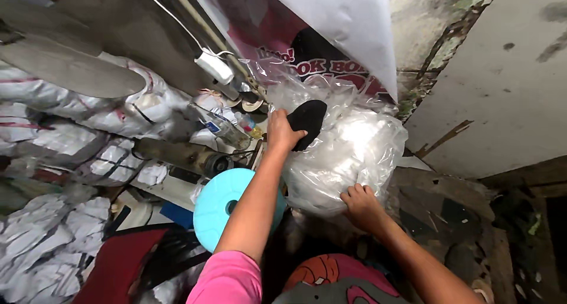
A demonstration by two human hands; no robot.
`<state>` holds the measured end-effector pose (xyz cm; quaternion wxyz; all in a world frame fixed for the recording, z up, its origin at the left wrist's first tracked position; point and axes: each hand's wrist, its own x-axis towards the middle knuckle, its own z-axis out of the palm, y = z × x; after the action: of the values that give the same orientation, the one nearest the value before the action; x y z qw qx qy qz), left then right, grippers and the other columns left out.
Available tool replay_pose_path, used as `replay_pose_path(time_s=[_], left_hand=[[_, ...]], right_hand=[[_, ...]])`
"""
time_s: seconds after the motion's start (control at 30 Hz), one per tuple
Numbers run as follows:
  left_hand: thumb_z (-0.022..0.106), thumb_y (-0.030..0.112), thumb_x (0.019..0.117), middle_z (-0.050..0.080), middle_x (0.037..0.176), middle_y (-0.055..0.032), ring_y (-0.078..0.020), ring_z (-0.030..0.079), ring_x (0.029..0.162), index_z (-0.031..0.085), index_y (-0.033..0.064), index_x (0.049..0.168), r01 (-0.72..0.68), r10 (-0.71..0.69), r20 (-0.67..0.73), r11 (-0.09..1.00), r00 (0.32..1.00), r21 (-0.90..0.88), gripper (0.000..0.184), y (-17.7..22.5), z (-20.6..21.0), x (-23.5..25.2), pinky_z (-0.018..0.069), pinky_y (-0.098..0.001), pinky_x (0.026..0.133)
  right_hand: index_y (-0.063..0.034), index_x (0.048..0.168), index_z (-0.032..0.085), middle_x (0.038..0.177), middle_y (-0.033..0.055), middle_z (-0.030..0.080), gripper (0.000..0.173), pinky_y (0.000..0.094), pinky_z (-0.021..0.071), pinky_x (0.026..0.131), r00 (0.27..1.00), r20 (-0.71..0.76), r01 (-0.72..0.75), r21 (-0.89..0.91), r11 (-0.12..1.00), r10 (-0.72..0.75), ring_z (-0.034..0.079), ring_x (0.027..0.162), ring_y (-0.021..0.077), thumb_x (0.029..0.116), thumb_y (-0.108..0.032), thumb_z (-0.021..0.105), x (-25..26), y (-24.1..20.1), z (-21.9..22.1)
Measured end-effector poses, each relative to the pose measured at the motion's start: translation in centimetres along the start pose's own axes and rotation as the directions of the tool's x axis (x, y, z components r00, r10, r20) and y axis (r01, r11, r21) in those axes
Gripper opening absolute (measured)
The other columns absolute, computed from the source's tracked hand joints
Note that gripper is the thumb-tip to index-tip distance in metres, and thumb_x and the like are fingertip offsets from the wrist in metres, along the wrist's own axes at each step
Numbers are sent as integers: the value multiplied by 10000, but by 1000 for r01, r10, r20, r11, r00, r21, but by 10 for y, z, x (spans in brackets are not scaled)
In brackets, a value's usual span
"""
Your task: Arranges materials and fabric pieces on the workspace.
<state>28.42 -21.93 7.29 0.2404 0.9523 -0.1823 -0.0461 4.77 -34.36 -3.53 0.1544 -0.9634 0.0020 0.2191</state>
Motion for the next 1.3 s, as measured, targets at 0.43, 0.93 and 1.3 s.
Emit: replay_pose_path(time_s=[0.43,0.93,1.3], left_hand=[[904,198,744,707,1113,-187,-334,708,1000,534,90,1377,-98,112,14,922,994,-375,740,28,-13,-68,582,-567,860],[809,163,737,696,1195,-75,-156,694,1048,533,34,1344,-30,-137,-90,390,987,-920,679,-130,-95,-217,598,-373,911],[833,292,852,416,1541,-243,-368,432,1409,532,65,1450,435,-553,-285,814,783,-384,706,-201,-109,-231,400,-538,1123]], right_hand=[[33,1537,378,1395,200,587,851,534,437,1085,955,-287,176,751,637,74,540,1305,339,934,-545,544,7,13,-6],[-154,1437,505,1210,66,718,635,413,608,891,855,-341,330,939,-96,-391,724,1009,235,970,-574,592,24,-82,-59],[99,1391,473,1289,322,576,564,531,505,938,801,-567,241,600,763,193,593,1157,400,985,-281,571,50,-3,-67]])
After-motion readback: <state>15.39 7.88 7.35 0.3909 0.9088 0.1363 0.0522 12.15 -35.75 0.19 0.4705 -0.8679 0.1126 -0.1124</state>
